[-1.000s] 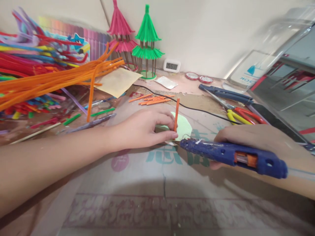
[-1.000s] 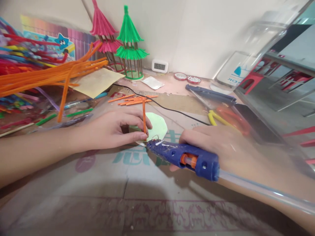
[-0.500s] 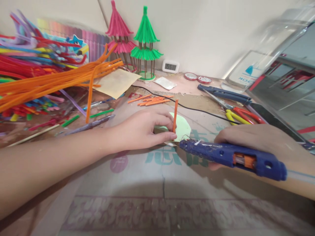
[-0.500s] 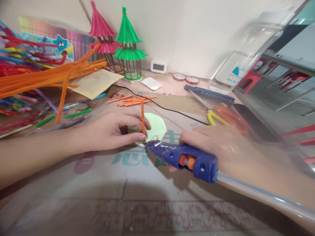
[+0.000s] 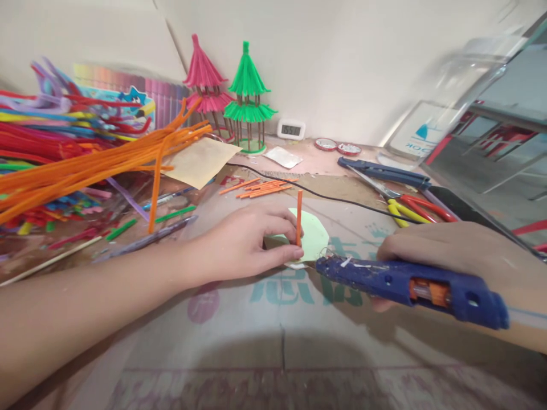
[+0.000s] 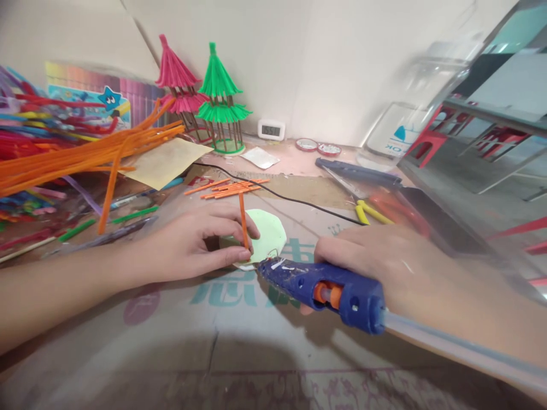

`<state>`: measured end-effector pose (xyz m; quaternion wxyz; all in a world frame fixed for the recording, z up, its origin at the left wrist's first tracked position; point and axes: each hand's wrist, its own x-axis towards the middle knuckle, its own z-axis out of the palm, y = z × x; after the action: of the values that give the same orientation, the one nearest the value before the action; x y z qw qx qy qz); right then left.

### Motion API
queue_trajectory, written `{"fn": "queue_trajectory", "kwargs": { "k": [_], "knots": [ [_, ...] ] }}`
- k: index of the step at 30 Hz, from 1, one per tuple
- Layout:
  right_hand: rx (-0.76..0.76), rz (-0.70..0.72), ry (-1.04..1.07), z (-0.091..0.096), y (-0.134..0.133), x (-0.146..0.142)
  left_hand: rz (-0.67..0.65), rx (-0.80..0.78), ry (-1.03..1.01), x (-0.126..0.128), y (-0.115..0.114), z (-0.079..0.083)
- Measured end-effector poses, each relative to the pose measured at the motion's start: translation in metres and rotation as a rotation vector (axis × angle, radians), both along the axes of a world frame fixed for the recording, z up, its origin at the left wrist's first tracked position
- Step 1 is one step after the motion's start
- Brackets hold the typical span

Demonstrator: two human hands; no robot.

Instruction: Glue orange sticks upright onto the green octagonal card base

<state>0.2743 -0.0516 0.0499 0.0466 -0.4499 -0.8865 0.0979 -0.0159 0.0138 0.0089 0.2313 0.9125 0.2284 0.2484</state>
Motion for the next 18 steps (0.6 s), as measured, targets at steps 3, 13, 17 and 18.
{"fn": "queue_trajectory", "kwargs": {
  "k": [3,13,17,18],
  "knots": [
    [-0.024,-0.002,0.024,0.002,-0.001,-0.002,-0.008,-0.031,0.001,-0.001,0.0,0.0],
    [-0.326,-0.031,0.406,-0.001,0.034,0.02,0.004,-0.068,0.009,-0.002,0.0,-0.001],
    [-0.257,-0.089,0.676,-0.002,0.058,0.033,-0.009,-0.038,0.039,-0.003,-0.001,0.001],
    [-0.231,-0.112,0.702,-0.001,0.064,0.034,-0.015,-0.028,0.037,-0.004,-0.002,0.001]
  ]
}}
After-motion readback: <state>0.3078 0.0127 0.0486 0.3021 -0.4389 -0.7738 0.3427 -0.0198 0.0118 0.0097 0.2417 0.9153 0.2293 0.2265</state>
